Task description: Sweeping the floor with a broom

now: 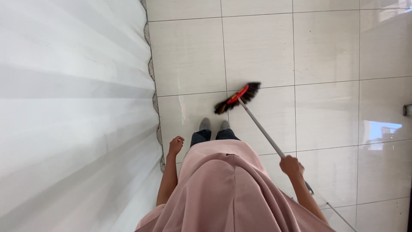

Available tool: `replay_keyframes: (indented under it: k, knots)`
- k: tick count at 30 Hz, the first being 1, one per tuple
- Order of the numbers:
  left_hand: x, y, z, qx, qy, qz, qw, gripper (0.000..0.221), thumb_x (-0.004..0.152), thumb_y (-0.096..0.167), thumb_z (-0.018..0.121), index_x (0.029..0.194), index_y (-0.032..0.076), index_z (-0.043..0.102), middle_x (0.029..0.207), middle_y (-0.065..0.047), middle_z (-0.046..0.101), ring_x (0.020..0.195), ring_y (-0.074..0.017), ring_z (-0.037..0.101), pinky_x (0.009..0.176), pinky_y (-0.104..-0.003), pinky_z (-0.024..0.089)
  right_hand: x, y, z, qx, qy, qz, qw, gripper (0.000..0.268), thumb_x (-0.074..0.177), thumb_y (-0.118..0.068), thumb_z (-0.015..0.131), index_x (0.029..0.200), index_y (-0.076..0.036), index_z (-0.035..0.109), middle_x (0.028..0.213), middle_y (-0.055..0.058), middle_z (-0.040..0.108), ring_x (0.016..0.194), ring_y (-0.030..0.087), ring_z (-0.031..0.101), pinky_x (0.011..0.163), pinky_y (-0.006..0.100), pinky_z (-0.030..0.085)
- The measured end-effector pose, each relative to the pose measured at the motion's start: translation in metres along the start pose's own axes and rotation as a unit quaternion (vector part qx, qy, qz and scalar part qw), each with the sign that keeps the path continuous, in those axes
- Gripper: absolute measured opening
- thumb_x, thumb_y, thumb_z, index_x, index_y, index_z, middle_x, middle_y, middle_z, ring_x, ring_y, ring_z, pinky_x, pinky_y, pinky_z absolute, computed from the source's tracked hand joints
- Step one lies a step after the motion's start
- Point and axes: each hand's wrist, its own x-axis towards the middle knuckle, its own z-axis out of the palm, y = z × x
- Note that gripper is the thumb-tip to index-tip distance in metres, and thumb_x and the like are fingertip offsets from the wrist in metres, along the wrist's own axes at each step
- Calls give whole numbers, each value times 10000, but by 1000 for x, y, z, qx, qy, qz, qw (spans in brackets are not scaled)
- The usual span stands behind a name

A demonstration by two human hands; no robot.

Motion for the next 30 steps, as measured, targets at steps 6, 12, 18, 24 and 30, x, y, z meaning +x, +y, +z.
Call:
replay_keyframes:
  k: [6,12,18,24,30]
  knots:
    - [-7,-15,3,24,17,-34,999,262,889,188,558,1045,136,761,870,-127,752,797,-255,690,741,-390,552,76,-80,-44,-69,53,-85,993,460,1055,-333,408,1276,-66,710,1195,147,761,1200,353,703,947,502,564]
    - [-43,-13,20,-8,51,-52,997,268,901,151,545,1053,97,759,862,-138,743,782,-239,680,733,-377,549,185,-168,-86,-71,127,-128,981,454,1094,-306,397,1305,-26,686,1249,168,710,1201,429,664,947,580,539]
    - [-60,-26,48,-10,50,-72,996,269,903,158,542,1054,103,759,845,-142,743,758,-230,696,758,-373,552,162,-106,-134,28,163,-130,978,504,1080,-410,434,1211,-24,731,1124,229,747,1116,447,706,871,557,579]
    - [-63,-21,68,-10,28,-88,996,260,926,175,556,1063,117,770,853,-135,753,743,-219,719,734,-364,562,68,79,-36,37,60,-47,996,667,1038,-549,337,1194,-19,711,1155,308,745,1143,484,706,913,581,577]
    - [-30,19,62,15,8,-67,998,254,910,186,490,971,129,731,936,-82,725,792,-205,662,774,-367,517,-10,178,91,45,-56,23,997,379,1074,-329,391,1002,-53,642,832,111,737,717,225,714,620,388,634]
